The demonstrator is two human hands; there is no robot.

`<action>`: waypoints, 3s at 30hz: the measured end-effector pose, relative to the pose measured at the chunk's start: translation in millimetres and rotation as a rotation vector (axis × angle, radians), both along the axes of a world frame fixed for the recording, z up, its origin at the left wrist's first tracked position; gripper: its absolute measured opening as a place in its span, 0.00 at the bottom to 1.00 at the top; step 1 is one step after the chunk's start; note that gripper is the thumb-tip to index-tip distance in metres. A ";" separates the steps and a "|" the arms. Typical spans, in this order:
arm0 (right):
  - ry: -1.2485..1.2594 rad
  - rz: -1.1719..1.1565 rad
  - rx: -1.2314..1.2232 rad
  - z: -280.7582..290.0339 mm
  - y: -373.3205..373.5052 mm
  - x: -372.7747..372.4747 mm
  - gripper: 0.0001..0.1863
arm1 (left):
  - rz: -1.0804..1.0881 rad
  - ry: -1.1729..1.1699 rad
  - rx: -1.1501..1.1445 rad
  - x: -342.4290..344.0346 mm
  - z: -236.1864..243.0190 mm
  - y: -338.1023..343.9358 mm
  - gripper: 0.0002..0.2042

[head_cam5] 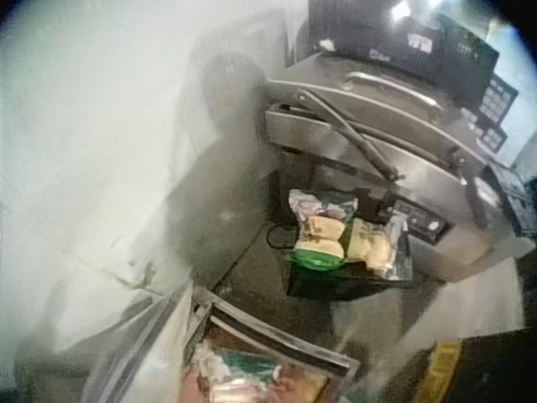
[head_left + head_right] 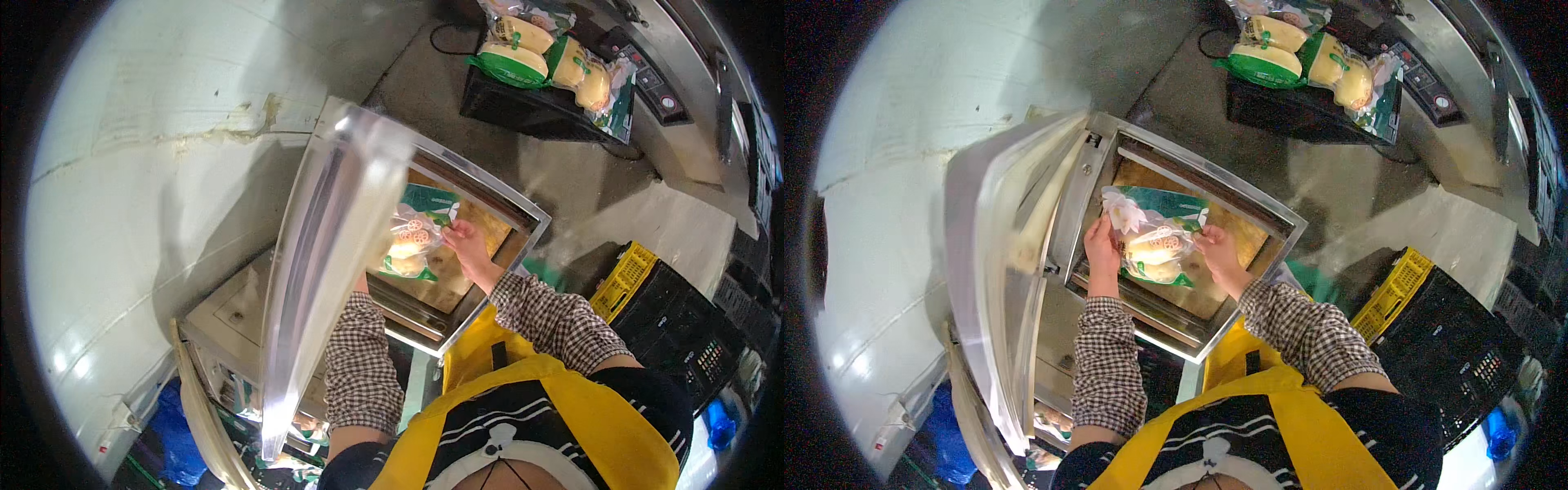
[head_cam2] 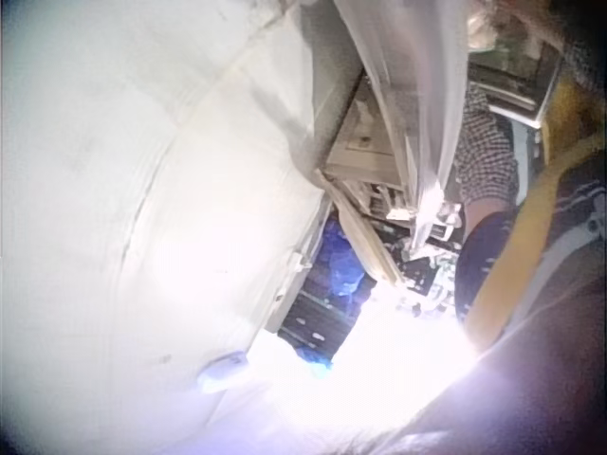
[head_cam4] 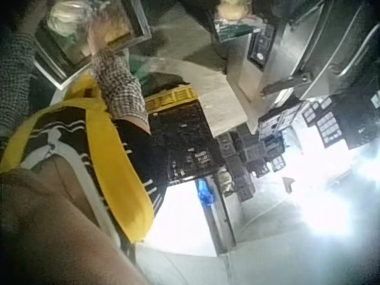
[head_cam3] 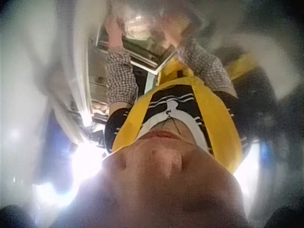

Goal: The person places bagged produce items into a vacuum sealer, closes the lid to seal them, and then transfers the sealed bags into a plastic crate.

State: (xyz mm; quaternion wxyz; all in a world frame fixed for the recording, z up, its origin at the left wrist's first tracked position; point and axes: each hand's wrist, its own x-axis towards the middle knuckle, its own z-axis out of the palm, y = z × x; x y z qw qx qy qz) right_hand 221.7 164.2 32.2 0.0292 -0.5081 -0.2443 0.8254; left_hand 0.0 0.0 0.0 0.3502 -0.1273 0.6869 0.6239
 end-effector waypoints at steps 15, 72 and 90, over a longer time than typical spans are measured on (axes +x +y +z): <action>0.156 -0.328 -0.277 -14.1 56.0 -47.2 0.04 | -0.255 0.735 -0.469 -41.9 21.2 161.1 0.15; -0.207 1.158 1.373 -5.8 133.0 -49.0 0.16 | -0.649 0.464 -0.321 45.4 113.6 164.0 0.12; 0.681 2.183 1.609 56.0 64.7 -211.0 0.22 | 0.925 0.973 -1.518 205.6 216.2 -324.8 0.11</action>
